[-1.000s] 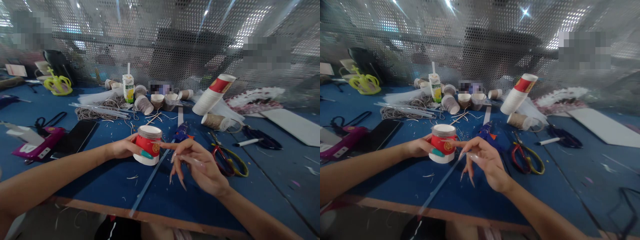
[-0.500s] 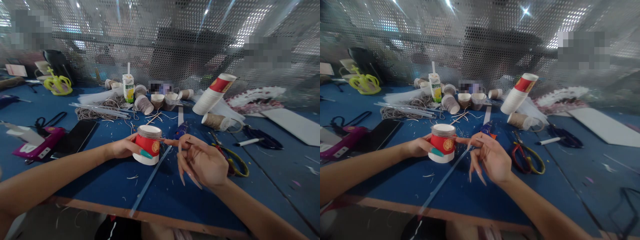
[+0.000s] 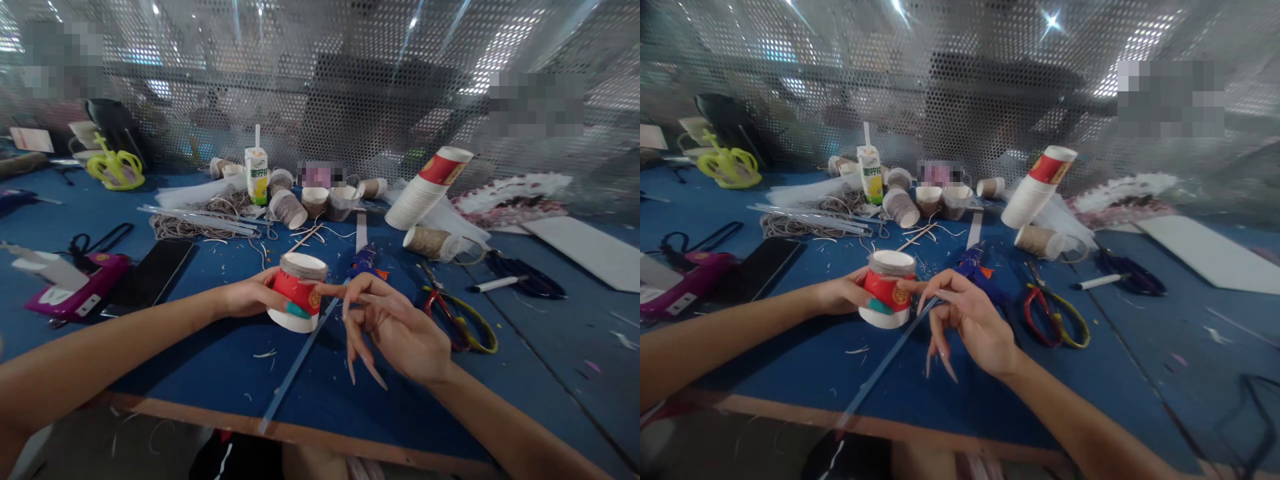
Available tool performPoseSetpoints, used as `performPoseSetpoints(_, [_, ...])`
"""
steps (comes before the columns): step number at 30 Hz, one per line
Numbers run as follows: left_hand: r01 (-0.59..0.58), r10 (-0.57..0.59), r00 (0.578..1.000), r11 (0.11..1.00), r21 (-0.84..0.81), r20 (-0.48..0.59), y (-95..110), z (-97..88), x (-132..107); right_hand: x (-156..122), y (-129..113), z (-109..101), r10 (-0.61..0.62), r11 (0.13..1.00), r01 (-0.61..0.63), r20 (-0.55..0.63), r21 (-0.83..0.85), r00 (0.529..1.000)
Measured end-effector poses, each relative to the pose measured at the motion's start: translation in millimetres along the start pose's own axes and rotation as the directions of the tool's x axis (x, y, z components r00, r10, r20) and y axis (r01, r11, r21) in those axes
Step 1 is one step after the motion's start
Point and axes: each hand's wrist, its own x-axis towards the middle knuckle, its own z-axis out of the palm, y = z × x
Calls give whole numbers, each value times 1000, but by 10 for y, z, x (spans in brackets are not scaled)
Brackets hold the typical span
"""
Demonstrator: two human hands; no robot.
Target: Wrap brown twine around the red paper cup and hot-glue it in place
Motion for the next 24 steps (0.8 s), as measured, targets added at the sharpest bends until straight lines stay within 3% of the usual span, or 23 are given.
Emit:
performPoseSetpoints(11, [17,-19,998,999,-38,-62,3,-18,-21,58,2,-111,-159,986,165,-223,8,962])
performPoseSetpoints(14, [-3,1,998,1000,-26,-69,1,15,-1,37,-7,-77,-149,989,150,-132,-1,980])
performPoseSetpoints(18, [-15,15,994,1000,1,-106,-14,49,28,-3,5,-5,1,1000,0,33,-8,999])
performPoseSetpoints(21, [-26,29,987,999,19,-157,-24,62,39,-20,17,15,39,999,-38,53,-15,998])
performPoseSetpoints(24, [-19,24,985,999,34,-172,-17,65,41,-29,11,2,-7,999,8,8,-35,1000])
